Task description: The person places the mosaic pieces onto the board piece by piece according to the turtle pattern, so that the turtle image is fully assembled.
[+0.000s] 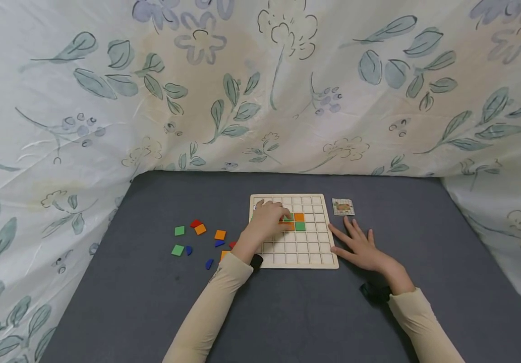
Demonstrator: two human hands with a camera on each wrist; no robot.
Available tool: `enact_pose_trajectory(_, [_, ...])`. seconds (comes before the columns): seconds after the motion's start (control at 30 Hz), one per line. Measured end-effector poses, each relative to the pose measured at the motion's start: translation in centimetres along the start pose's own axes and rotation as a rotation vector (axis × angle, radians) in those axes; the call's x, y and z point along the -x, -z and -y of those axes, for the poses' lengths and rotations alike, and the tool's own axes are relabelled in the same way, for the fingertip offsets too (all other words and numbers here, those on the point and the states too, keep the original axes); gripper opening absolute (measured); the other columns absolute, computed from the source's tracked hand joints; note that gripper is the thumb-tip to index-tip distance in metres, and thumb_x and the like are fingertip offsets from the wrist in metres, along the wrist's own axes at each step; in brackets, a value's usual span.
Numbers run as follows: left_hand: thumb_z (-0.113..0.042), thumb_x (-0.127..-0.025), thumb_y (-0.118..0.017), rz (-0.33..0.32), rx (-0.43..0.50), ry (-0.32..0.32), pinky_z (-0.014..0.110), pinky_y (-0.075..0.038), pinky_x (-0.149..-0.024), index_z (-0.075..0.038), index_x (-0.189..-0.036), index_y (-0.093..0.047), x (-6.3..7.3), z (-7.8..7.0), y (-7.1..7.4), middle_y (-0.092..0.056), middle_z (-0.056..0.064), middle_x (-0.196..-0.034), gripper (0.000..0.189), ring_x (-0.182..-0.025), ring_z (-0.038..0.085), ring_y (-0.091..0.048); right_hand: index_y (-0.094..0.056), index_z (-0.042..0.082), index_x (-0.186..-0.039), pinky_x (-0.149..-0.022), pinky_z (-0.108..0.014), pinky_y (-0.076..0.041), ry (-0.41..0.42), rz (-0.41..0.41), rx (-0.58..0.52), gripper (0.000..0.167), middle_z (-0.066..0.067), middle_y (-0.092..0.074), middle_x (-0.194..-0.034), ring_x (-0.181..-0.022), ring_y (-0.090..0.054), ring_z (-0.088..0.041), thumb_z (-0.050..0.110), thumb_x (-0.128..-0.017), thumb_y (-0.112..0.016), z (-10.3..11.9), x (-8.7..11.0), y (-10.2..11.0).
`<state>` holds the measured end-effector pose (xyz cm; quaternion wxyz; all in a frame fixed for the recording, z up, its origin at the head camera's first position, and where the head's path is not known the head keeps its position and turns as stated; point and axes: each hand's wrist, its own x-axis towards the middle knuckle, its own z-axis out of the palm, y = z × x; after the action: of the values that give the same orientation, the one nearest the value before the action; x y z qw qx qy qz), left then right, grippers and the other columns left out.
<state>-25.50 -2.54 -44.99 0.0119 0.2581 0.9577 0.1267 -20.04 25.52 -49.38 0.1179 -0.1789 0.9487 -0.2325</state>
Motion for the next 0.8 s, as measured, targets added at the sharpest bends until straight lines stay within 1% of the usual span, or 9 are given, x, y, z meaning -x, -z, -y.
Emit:
enact_pose_trajectory(0.1, [-0.037,-0.081,-0.070,-0.021,0.020,0.019,0.055,-0.027,-0.107,-0.023,-0.105,-0.071,0.7,1.0,0.2,-0.065,-0.003,-0.102,0.027,-0.097,0.021,-0.057,-0.023,0.023,-0.148,-0.097,-0.074,0.009,0.001,0.000,0.001,0.066,-0.024,0.000,-0.153,-0.138,0.007,-0.047,0.047,-0.092,-0.049,0.0,0.0,0.0])
enact_pose_trajectory(0.23, [-0.034,-0.081,-0.071,-0.060,0.039,0.043,0.058,-0.026,-0.106,-0.020,-0.103,-0.072,1.7,2.4,0.4,-0.067,-0.002,-0.098,0.026,-0.093,0.020,-0.058,-0.023,0.023,-0.148,-0.097,-0.074,0.010,0.003,0.001,0.000,0.066,-0.024,0.000,-0.153,-0.138,0.007,-0.047,0.047,-0.092,-0.050,0.0,0.0,0.0])
enact_pose_trajectory(0.37, [-0.033,-0.079,-0.073,-0.087,0.043,0.073,0.057,-0.026,-0.106,-0.020,-0.102,-0.072,2.5,3.6,0.9,-0.067,0.000,-0.093,0.027,-0.090,0.019,-0.059,-0.023,0.024,-0.149,-0.097,-0.074,0.010,0.000,-0.001,0.004,0.067,-0.024,0.000,-0.153,-0.138,0.007,-0.047,0.047,-0.092,-0.049,-0.2,0.0,-0.1])
enact_pose_trajectory(0.5, [-0.033,-0.078,-0.074,-0.096,0.058,0.105,0.056,-0.027,-0.106,-0.019,-0.102,-0.072,3.4,4.5,1.6,-0.067,0.002,-0.093,0.028,-0.092,0.023,-0.057,-0.023,0.023,-0.149,-0.097,-0.074,0.010,0.001,-0.001,0.003,0.066,-0.024,0.000,-0.153,-0.138,0.007,-0.048,0.047,-0.092,-0.049,-0.3,0.0,-0.1])
enact_pose_trajectory(0.63, [-0.031,-0.079,-0.074,-0.103,0.080,0.136,0.057,-0.027,-0.106,-0.018,-0.104,-0.072,4.2,5.3,2.1,-0.066,0.003,-0.095,0.028,-0.093,0.023,-0.057,-0.023,0.023,-0.149,-0.097,-0.074,0.010,0.001,0.003,0.002,0.067,-0.023,0.001,-0.153,-0.138,0.007,-0.047,0.048,-0.092,-0.048,-0.2,0.1,-0.1])
enact_pose_trajectory(0.67, [-0.031,-0.079,-0.074,-0.103,0.084,0.145,0.056,-0.028,-0.105,-0.019,-0.104,-0.072,4.4,5.6,2.2,-0.066,0.003,-0.096,0.028,-0.092,0.023,-0.057,-0.022,0.023,-0.149,-0.097,-0.074,0.010,0.003,0.003,-0.001,0.067,-0.024,0.001,-0.153,-0.138,0.007,-0.047,0.048,-0.092,-0.048,-0.2,0.0,-0.1])
enact_pose_trajectory(0.8, [-0.029,-0.079,-0.074,-0.113,0.098,0.168,0.051,-0.039,-0.096,-0.017,-0.105,-0.071,5.3,6.7,2.5,-0.065,0.003,-0.095,0.028,-0.089,0.022,-0.058,-0.023,0.023,-0.149,-0.097,-0.074,0.010,0.005,0.003,-0.005,0.067,-0.023,0.001,-0.153,-0.138,0.007,-0.047,0.048,-0.092,-0.048,-0.1,0.0,-0.1])
